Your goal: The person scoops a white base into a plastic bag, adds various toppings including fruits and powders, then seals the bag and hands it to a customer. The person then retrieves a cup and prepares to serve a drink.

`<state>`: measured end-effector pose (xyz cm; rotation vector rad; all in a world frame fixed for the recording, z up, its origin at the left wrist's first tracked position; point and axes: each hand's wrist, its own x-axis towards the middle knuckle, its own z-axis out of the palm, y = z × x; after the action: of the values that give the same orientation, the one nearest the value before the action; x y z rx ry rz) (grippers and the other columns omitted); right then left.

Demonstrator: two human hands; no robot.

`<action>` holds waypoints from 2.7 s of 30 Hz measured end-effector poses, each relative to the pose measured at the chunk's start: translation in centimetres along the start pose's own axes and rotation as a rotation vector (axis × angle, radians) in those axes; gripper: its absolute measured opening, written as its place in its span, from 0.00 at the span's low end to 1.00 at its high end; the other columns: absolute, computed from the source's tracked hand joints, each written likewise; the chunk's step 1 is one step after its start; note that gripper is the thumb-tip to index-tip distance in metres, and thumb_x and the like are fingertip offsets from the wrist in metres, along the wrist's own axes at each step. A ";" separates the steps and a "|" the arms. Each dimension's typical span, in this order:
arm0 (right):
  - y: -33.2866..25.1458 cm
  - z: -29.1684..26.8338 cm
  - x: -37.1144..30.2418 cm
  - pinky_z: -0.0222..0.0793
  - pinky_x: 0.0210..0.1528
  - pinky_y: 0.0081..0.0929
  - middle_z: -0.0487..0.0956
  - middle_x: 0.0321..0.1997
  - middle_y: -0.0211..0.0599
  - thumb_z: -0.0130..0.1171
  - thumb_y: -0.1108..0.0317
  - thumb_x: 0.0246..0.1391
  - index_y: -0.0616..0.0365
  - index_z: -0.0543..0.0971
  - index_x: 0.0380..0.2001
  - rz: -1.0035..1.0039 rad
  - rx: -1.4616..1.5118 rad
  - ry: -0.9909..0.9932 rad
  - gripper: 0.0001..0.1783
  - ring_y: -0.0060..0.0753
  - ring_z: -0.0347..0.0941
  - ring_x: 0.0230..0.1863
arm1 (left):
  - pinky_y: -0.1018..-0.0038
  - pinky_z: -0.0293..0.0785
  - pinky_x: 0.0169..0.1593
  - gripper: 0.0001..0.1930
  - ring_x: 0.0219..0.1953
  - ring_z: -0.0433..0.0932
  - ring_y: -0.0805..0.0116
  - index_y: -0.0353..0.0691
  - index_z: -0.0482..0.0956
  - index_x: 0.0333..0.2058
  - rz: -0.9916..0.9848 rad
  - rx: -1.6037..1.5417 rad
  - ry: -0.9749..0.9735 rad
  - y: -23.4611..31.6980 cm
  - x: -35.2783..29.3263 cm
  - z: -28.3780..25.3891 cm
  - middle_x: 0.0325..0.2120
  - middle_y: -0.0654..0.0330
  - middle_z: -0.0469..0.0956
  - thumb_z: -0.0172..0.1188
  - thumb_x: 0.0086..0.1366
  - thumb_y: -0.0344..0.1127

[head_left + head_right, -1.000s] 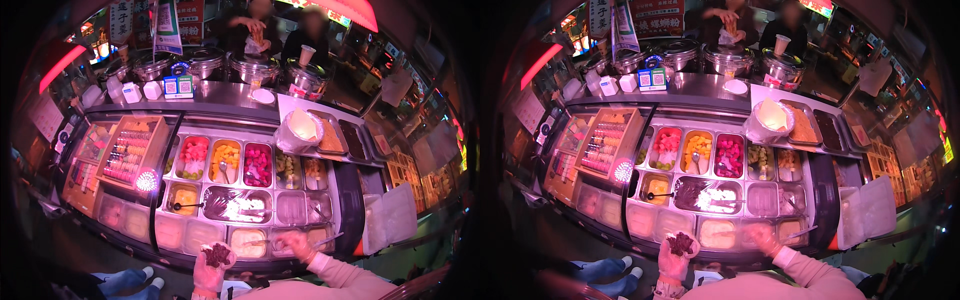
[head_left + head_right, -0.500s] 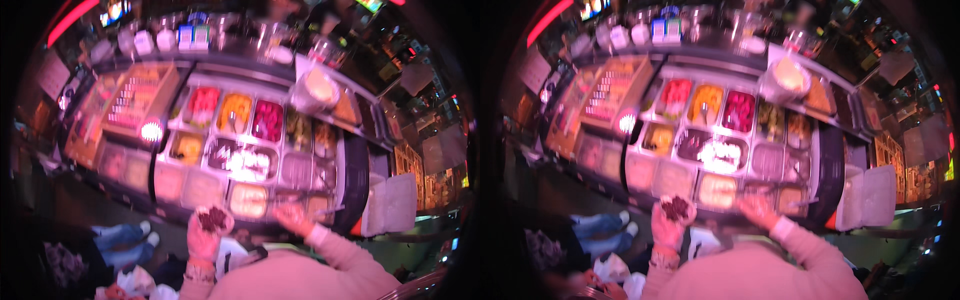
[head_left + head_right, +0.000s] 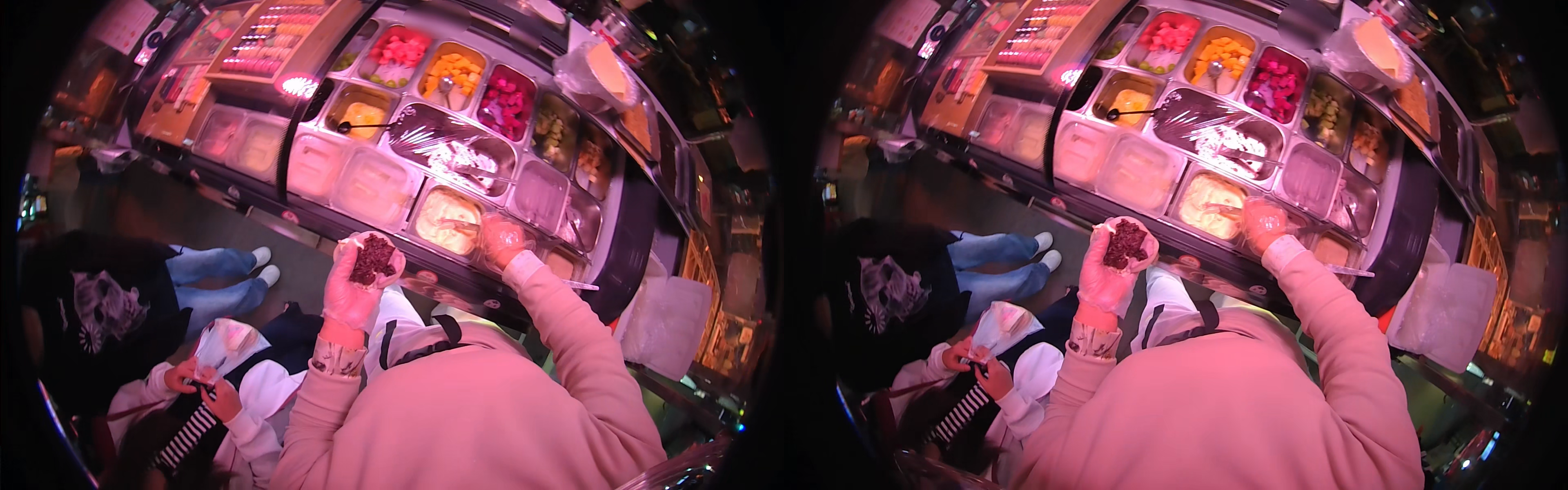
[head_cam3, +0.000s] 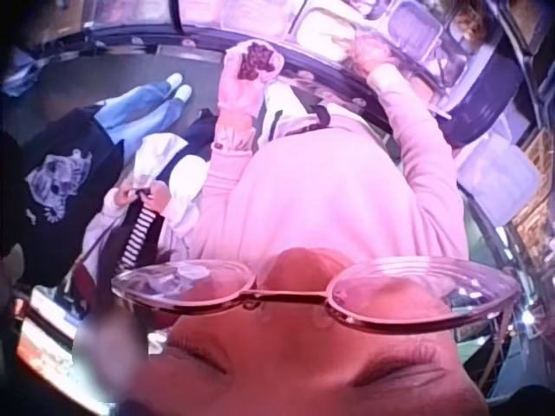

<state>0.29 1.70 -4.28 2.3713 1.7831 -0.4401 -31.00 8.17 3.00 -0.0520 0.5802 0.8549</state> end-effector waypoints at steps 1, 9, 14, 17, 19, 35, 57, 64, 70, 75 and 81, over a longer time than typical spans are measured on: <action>0.2 1.0 0.7 0.79 0.42 0.51 0.84 0.39 0.55 0.63 0.54 0.58 0.61 0.82 0.37 -0.019 0.010 -0.028 0.18 0.56 0.84 0.40 | 0.62 0.77 0.41 0.11 0.51 0.79 0.55 0.44 0.77 0.49 0.009 -0.004 0.038 0.2 -0.3 -0.1 0.46 0.55 0.81 0.59 0.73 0.41; -0.5 -2.3 -0.9 0.77 0.41 0.55 0.83 0.33 0.58 0.56 0.60 0.60 0.56 0.84 0.36 -0.068 0.089 -0.139 0.13 0.63 0.82 0.37 | 0.54 0.76 0.49 0.21 0.53 0.77 0.46 0.38 0.77 0.53 -0.016 -0.116 -0.035 1.5 -1.6 0.0 0.51 0.50 0.79 0.62 0.71 0.47; -0.8 0.8 -0.6 0.77 0.34 0.53 0.84 0.31 0.54 0.53 0.64 0.63 0.57 0.82 0.42 -0.112 0.036 0.139 0.12 0.58 0.83 0.32 | 0.44 0.73 0.57 0.34 0.54 0.75 0.38 0.33 0.72 0.59 -0.022 -0.164 0.038 1.5 -2.5 1.8 0.54 0.43 0.76 0.60 0.69 0.59; -2.0 3.2 -0.6 0.77 0.30 0.49 0.83 0.30 0.50 0.50 0.68 0.64 0.58 0.79 0.46 -0.158 -0.012 0.138 0.12 0.54 0.83 0.30 | 0.40 0.69 0.62 0.40 0.56 0.73 0.35 0.32 0.71 0.60 -0.075 -0.246 -0.116 1.6 -2.3 1.6 0.55 0.41 0.76 0.59 0.67 0.65; -2.6 3.9 -1.8 0.77 0.28 0.46 0.83 0.30 0.48 0.49 0.69 0.64 0.58 0.77 0.48 -0.235 -0.081 0.150 0.13 0.51 0.83 0.29 | 0.36 0.67 0.64 0.42 0.58 0.72 0.33 0.33 0.69 0.62 -0.066 -0.208 -0.147 1.6 -2.0 1.7 0.57 0.41 0.75 0.57 0.67 0.68; 0.6 -13.1 -8.6 0.57 0.23 0.16 0.74 0.21 0.23 0.62 0.67 0.65 0.65 0.83 0.43 0.118 1.531 -0.345 0.11 0.12 0.64 0.20 | 0.34 0.64 0.66 0.34 0.63 0.69 0.37 0.40 0.68 0.63 -0.109 -0.258 -0.226 -1.9 1.8 3.1 0.64 0.43 0.68 0.51 0.73 0.63; -4.8 -11.5 -11.5 0.71 0.26 0.36 0.75 0.28 0.40 0.61 0.81 0.50 0.63 0.74 0.64 -0.413 0.254 0.704 0.34 0.40 0.75 0.24 | 0.50 0.68 0.66 0.45 0.67 0.69 0.48 0.37 0.64 0.68 0.039 -0.192 -0.243 -6.0 3.8 6.4 0.66 0.49 0.69 0.55 0.67 0.70; -6.8 -8.9 -12.9 0.68 0.24 0.34 0.69 0.24 0.33 0.62 0.82 0.44 0.64 0.73 0.66 -0.503 0.186 0.640 0.40 0.33 0.72 0.23 | 0.49 0.60 0.72 0.47 0.68 0.67 0.46 0.34 0.63 0.69 0.213 -0.099 -0.203 -5.2 4.7 5.7 0.68 0.49 0.67 0.52 0.68 0.72; -5.2 -9.9 -11.5 0.71 0.26 0.33 0.77 0.28 0.36 0.63 0.82 0.46 0.65 0.76 0.63 -0.607 0.233 0.594 0.35 0.35 0.76 0.24 | 0.50 0.69 0.66 0.43 0.64 0.73 0.47 0.35 0.65 0.68 0.046 -0.231 -0.245 -3.8 4.9 2.1 0.65 0.47 0.72 0.52 0.70 0.67; -2.8 -9.6 -11.1 0.75 0.29 0.36 0.80 0.27 0.43 0.62 0.83 0.47 0.67 0.76 0.61 -0.590 0.321 0.571 0.34 0.41 0.80 0.25 | 0.45 0.67 0.67 0.43 0.65 0.69 0.42 0.32 0.66 0.66 0.124 -0.213 -0.117 -2.8 3.7 1.4 0.64 0.43 0.69 0.55 0.69 0.66; 5.1 -0.7 -2.5 0.62 0.27 0.19 0.79 0.22 0.28 0.57 0.66 0.67 0.62 0.85 0.45 0.183 1.274 -0.399 0.12 0.16 0.71 0.23 | 0.46 0.66 0.67 0.37 0.66 0.68 0.46 0.34 0.69 0.63 0.050 -0.253 -0.093 0.1 0.9 0.4 0.63 0.46 0.70 0.59 0.69 0.61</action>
<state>4.65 -1.85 -3.17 2.6506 1.1561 -2.3494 -30.45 8.97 2.94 -0.2276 0.3854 0.9712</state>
